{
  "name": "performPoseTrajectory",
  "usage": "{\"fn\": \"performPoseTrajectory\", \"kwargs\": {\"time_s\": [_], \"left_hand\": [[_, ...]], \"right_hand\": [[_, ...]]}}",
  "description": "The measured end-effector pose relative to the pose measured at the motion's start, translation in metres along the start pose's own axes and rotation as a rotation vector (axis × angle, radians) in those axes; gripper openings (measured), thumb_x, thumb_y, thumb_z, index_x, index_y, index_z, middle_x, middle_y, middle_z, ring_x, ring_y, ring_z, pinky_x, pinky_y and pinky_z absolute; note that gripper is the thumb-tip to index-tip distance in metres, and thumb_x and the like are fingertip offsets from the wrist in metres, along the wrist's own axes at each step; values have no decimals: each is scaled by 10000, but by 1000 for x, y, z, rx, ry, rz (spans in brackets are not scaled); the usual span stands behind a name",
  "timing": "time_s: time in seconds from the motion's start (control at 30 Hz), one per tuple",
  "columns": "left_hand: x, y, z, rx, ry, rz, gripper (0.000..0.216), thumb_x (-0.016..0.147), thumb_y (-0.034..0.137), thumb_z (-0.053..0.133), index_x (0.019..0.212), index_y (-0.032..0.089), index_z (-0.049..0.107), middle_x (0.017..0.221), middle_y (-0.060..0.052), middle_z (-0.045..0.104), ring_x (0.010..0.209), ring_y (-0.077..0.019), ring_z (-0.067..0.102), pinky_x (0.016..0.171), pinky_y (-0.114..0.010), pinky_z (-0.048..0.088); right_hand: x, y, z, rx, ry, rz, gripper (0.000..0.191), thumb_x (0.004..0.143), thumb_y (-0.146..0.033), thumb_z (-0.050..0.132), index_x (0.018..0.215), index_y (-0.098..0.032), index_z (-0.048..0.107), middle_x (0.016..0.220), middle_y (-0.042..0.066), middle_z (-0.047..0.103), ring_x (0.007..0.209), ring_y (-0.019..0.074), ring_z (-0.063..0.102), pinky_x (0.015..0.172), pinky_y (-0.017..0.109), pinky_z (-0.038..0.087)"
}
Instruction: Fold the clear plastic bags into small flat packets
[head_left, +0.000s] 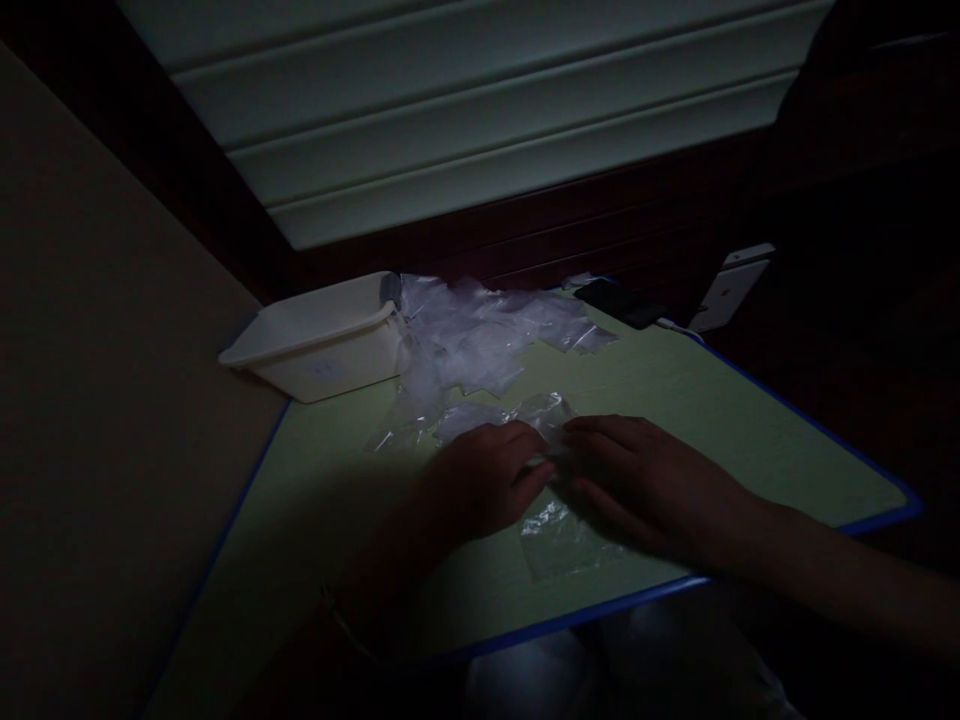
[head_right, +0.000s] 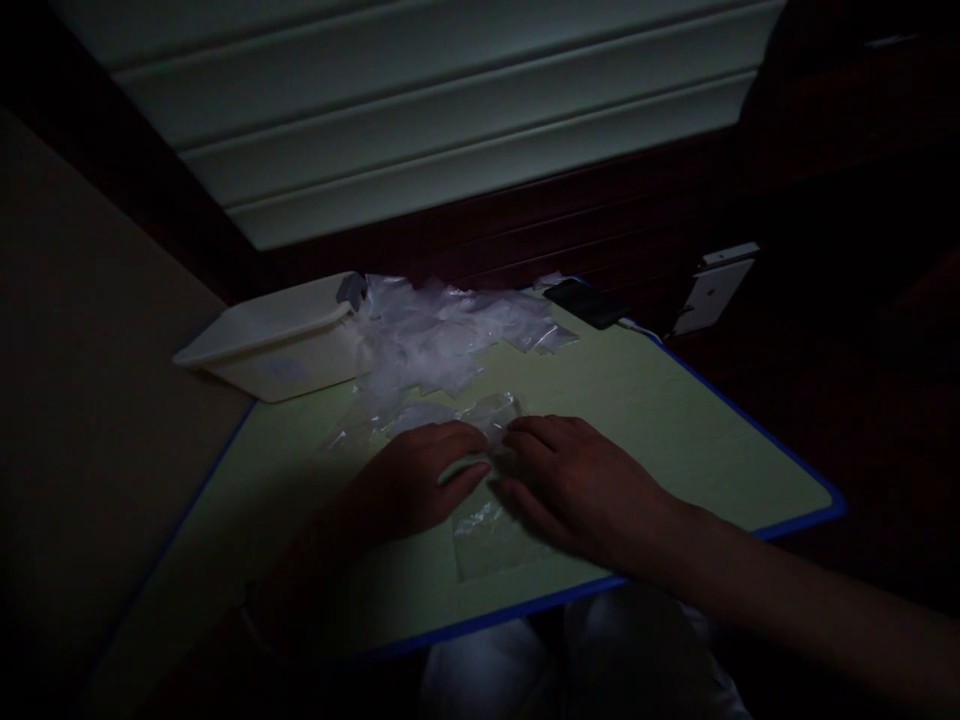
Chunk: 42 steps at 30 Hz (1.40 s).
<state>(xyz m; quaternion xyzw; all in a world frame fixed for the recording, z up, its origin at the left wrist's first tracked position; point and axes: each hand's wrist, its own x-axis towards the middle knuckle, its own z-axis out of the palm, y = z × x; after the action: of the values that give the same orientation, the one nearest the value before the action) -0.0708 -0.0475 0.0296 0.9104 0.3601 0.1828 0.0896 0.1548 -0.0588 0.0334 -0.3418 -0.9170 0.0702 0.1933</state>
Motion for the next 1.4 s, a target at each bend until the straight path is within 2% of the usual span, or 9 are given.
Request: {"fn": "performPoseTrajectory", "kwargs": {"time_s": [0.27,0.47,0.67,0.8,0.9,1.03,1.17,1.27,1.4], "left_hand": [[2,-1,-1,-87,56,-92,107,909,233,486,961,158,542,922,-69,608,828,-173,602,759,-329,509],[4,-2,0,-98,144,-124,66,897,174,466,934,171,521,919,-62,591,831,-170,585,768,-323,505],[6,-4,-2,-5,232,-80,189,898,124,445,1013,147,593,950,-87,615,888,-181,580,803,-331,506],[5,-4,-1,74,114,32,325,869,92,479,1164,162,597,1119,-89,628,1065,-219,538,908,-393,474],[4,-4,2,96,22,79,342,856,94,496,1181,152,588,1177,-85,634,1102,-234,530,927,-416,458],[3,-6,4,90,-8,78,304,868,110,486,1151,143,594,1142,-83,653,1078,-223,551,916,-409,453],[2,-8,6,98,-15,81,278,885,127,479,1132,145,603,1134,-80,654,1078,-220,556,912,-407,446],[3,-8,6,92,-14,68,275,879,126,487,1126,143,606,1128,-81,656,1068,-216,564,900,-404,453],[3,-8,6,95,-14,68,279,875,116,480,1122,147,606,1132,-87,657,1070,-220,570,885,-409,462]], "right_hand": [[-4,1,1,58,9,-29,273,901,-247,505,1149,-169,584,1061,126,654,1006,262,606,873,450,484],[-6,2,2,72,12,-53,281,905,-250,505,1166,-180,580,1078,118,648,1020,257,604,888,449,488],[-8,2,3,110,25,-55,304,890,-243,533,1183,-178,578,1114,119,641,1068,256,588,932,452,480],[-9,3,3,134,25,-76,310,888,-236,535,1190,-184,579,1149,123,637,1079,252,592,932,449,491],[-12,3,1,124,14,-89,317,890,-225,532,1199,-169,572,1204,131,614,1121,246,574,980,448,470],[-18,4,0,98,-4,-82,364,887,-230,540,1245,-168,548,1280,134,574,1190,246,537,1039,472,428],[-27,8,-3,103,11,-21,434,881,-233,538,1310,-184,500,1308,130,552,1202,251,527,999,453,468],[-35,10,-10,108,49,45,427,886,-247,518,1307,-179,481,1243,134,567,1114,246,573,911,399,525],[-42,0,-20,69,55,72,239,912,-290,492,1120,-186,549,1000,90,604,811,183,626,682,304,549]]}}
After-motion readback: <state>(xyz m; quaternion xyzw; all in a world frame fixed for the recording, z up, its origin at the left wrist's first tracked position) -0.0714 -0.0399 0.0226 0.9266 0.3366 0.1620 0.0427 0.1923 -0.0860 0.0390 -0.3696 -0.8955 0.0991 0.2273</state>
